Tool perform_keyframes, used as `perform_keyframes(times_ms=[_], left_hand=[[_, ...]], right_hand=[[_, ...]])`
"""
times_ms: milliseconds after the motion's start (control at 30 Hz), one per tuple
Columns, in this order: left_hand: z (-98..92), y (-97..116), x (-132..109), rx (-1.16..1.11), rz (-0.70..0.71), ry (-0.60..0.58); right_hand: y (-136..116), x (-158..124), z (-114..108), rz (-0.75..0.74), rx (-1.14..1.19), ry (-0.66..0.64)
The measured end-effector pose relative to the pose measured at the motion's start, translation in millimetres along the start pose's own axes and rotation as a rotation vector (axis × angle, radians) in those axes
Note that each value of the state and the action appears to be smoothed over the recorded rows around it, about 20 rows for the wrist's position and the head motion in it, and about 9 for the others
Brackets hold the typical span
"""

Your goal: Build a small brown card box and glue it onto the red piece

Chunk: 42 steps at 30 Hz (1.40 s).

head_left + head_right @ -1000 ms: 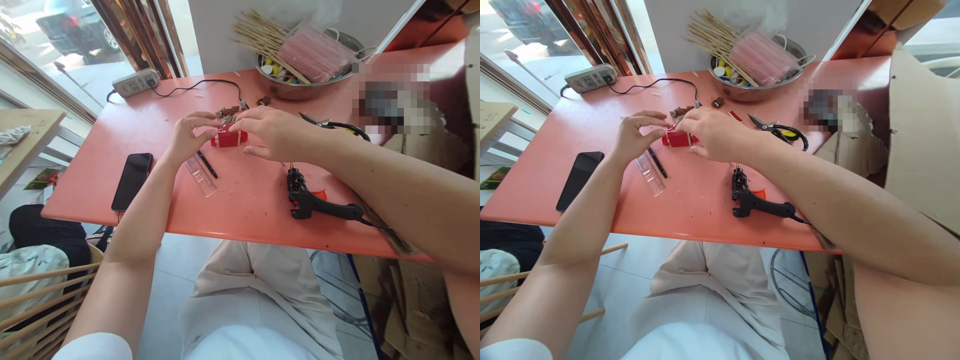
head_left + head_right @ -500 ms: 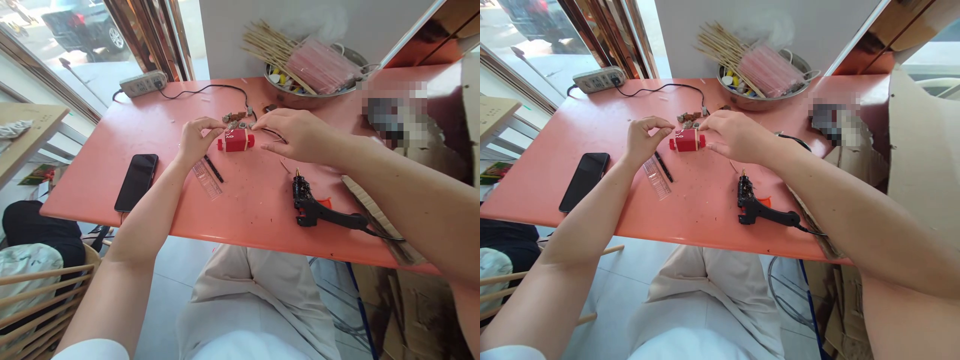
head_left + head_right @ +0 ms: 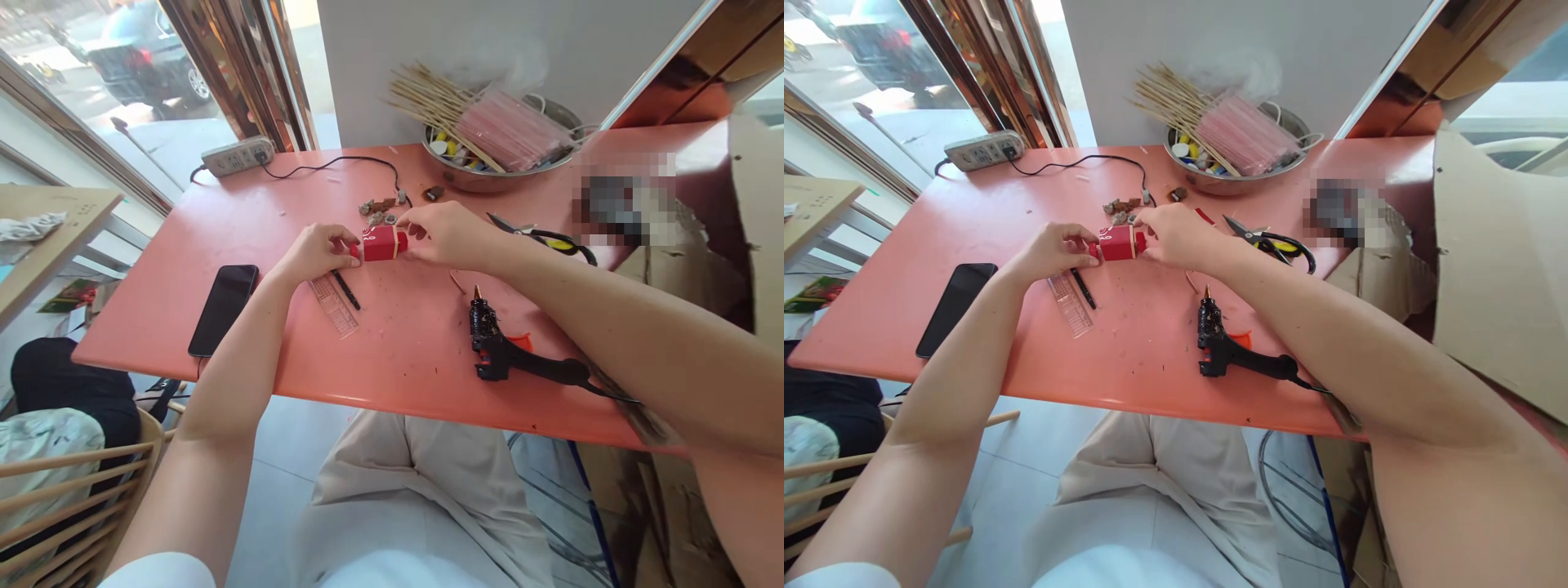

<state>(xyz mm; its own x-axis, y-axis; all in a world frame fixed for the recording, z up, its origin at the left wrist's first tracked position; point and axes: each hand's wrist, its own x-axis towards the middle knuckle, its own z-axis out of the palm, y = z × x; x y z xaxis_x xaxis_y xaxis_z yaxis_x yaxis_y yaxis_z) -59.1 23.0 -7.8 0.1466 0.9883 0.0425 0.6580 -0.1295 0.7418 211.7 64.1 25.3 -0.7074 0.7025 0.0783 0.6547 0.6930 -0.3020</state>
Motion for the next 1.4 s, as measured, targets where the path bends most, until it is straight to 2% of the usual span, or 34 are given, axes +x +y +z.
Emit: perform_keyframes(times_ms=[200,500,700,867,1067,1200,1400], left_hand=[[-0.5,1.4,0.2,0.026,-0.003,0.027],[-0.4,-1.5,0.0,0.02,0.014,-0.022],[9.2,4.2,1.6,-0.038,0.174,0.072],[20.0,19.8,0.7,0.07,0.046,-0.003],[24.8,32.9,-8.1,0.057,0.062,-0.04],[24.7,34.8,-10.3,0.084,0.035,-0.061],[19.9,31.7,-14.4,0.142,0.064,-0.094]], right_hand=[[1.6,7.8,11.9,-0.016,-0.053,0.038],[1.2,2.4,9.1,0.017,0.026,0.017],[6.9,-20.6,-6.3,0.019,0.016,0.053],[26.7,-53.1,-29.3,0.081,-0.032,0.06],[64.3,-79.7,-33.8,0.204,-0.002,0.196],[77.5,-84.4,-30.7,0.239,0.018,0.232],[61.3,-70.6,-47.9,0.249,0.008,0.189]])
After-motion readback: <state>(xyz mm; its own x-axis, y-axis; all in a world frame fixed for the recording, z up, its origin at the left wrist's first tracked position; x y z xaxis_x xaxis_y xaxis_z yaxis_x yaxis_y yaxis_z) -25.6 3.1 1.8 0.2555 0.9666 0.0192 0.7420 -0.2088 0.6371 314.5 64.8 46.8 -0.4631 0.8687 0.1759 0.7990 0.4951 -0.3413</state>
